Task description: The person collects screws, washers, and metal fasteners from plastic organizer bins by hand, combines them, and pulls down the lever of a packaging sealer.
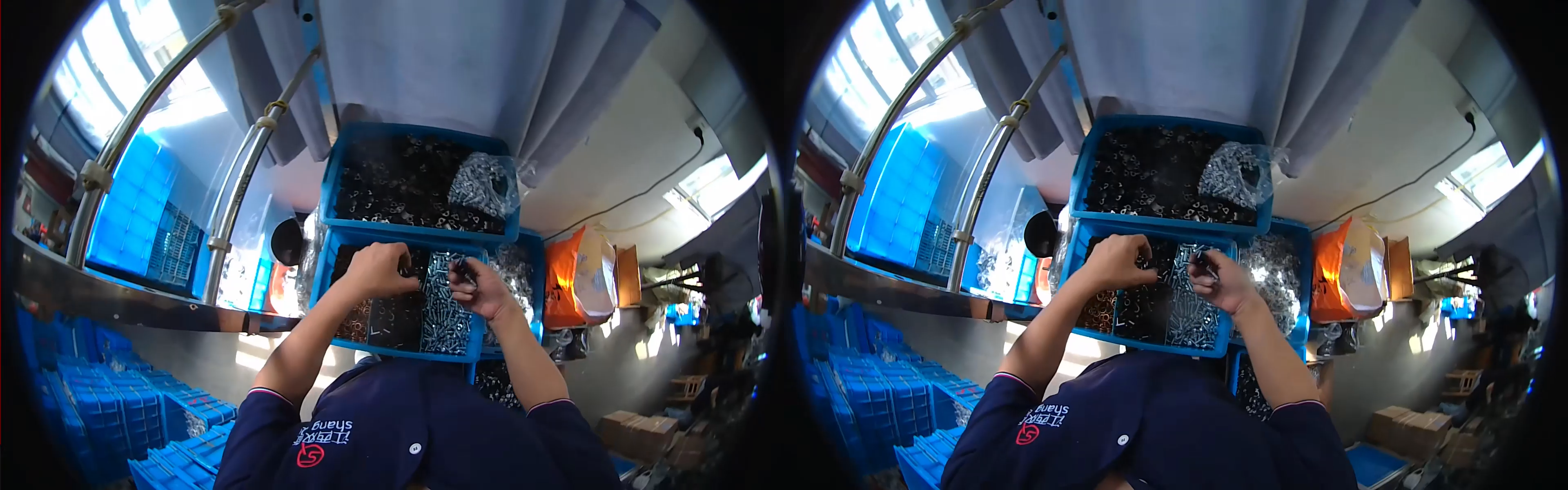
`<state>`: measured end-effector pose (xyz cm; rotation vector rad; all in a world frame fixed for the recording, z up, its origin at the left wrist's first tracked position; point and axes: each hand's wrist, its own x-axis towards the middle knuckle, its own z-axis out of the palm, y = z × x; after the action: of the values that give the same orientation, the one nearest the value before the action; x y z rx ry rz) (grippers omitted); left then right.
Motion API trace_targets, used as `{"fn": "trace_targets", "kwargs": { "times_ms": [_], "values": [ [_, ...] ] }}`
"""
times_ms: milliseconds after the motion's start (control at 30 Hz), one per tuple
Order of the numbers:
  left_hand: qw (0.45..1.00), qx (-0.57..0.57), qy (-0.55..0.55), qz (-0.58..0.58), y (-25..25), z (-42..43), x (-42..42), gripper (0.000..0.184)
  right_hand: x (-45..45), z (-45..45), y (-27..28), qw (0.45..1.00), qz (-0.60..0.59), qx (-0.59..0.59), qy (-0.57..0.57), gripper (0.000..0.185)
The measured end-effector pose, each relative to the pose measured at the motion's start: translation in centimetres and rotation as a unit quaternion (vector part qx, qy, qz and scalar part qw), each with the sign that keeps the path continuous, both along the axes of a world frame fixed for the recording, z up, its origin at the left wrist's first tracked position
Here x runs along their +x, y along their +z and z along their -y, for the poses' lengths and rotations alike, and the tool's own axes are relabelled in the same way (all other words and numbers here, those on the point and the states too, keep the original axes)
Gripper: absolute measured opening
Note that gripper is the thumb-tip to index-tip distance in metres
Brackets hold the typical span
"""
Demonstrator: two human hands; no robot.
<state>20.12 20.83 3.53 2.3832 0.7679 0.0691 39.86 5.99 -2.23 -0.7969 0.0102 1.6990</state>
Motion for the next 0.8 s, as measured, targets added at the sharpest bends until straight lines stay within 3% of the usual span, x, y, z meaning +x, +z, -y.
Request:
{"fn": "trace_targets", "kwargs": {
  "times_ms": [67,167,233,300,400,467,500,600,800],
  "values": [
    [0.996,0.005,-0.082,0.026,2.4,0.7,0.8,0.039,-1.3,1.0,-1.8,0.994,0.022,-0.088,-0.057,0.024],
    [0.975,0.038,-0.213,0.043,4.2,3.0,2.8,0.037,-3.2,2.9,-1.4,0.995,0.006,-0.059,-0.084,0.023],
    [0.959,0.066,-0.271,0.041,2.4,4.9,4.1,0.030,-4.5,3.5,-2.9,0.989,0.001,-0.040,-0.140,0.024],
    [0.951,0.062,-0.304,-0.009,0.5,6.1,4.9,0.026,-5.2,4.3,-4.7,0.986,0.102,0.007,-0.131,0.022],
    [0.967,0.055,-0.247,0.019,0.1,6.5,3.3,0.030,-5.5,5.0,-4.8,0.986,0.083,0.055,-0.133,0.020],
    [0.975,0.021,-0.208,0.073,0.4,6.0,1.1,0.033,-5.1,5.4,-5.5,0.985,-0.024,0.126,-0.114,0.021],
    [0.978,-0.001,-0.176,0.108,1.2,5.8,-0.5,0.031,-5.5,4.7,-3.4,0.985,-0.101,0.028,-0.139,0.021],
    [0.978,-0.031,-0.095,0.184,0.5,4.8,-5.7,0.025,-6.5,3.2,-1.5,0.978,-0.058,-0.064,-0.192,0.024],
    [0.966,-0.050,0.050,0.250,-3.5,5.7,-16.3,0.014,-8.9,-4.2,1.3,0.995,0.010,-0.047,-0.085,0.026]
  ]
}}
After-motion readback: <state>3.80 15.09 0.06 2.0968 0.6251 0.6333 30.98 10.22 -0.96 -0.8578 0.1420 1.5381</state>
